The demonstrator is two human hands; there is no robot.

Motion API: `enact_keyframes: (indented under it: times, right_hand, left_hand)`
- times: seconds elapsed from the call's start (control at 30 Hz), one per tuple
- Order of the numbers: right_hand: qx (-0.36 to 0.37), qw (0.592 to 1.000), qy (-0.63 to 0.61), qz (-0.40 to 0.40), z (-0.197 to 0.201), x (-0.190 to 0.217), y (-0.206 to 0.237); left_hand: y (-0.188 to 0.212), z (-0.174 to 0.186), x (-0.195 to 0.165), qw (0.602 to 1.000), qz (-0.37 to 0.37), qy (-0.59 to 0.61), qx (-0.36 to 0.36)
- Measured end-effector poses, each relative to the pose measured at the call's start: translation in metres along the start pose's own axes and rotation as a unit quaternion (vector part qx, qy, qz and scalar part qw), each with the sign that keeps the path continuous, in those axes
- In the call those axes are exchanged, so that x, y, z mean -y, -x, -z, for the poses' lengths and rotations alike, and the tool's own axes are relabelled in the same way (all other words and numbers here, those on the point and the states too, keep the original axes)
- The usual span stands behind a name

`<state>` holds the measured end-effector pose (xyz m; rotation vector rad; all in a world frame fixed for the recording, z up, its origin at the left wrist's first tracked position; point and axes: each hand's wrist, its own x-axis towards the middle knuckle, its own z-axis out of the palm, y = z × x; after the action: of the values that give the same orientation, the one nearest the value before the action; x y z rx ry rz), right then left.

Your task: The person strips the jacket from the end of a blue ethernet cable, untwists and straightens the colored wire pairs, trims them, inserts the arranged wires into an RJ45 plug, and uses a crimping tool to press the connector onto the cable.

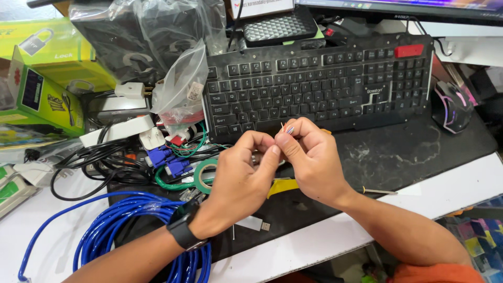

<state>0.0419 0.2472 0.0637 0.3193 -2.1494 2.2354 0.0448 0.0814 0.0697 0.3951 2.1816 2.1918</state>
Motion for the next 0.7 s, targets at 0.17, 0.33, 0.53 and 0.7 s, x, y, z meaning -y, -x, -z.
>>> enact_keyframes:
  times: [0.17, 0.33, 0.53, 0.7]
  right_hand:
    - [0.022, 1.0, -0.015, 0.016, 0.003, 0.004, 0.0]
    - [0.015, 0.999, 0.027, 0.036, 0.006, 0.002, -0.002]
    - [0.03, 0.998, 0.033, 0.043, 0.009, 0.001, -0.003]
    - [0.051, 0.997, 0.02, 0.047, 0.011, 0.002, -0.004]
  left_hand:
    - [0.0, 0.004, -0.001, 0.999, -0.032, -0.014, 0.002]
    - [-0.001, 0.001, 0.002, 0.998, -0.054, -0.024, -0.022]
    - [-0.001, 0.001, 0.003, 0.996, -0.067, -0.055, -0.027]
    - [-0.001, 0.004, 0.002, 0.995, -0.079, -0.062, -0.002]
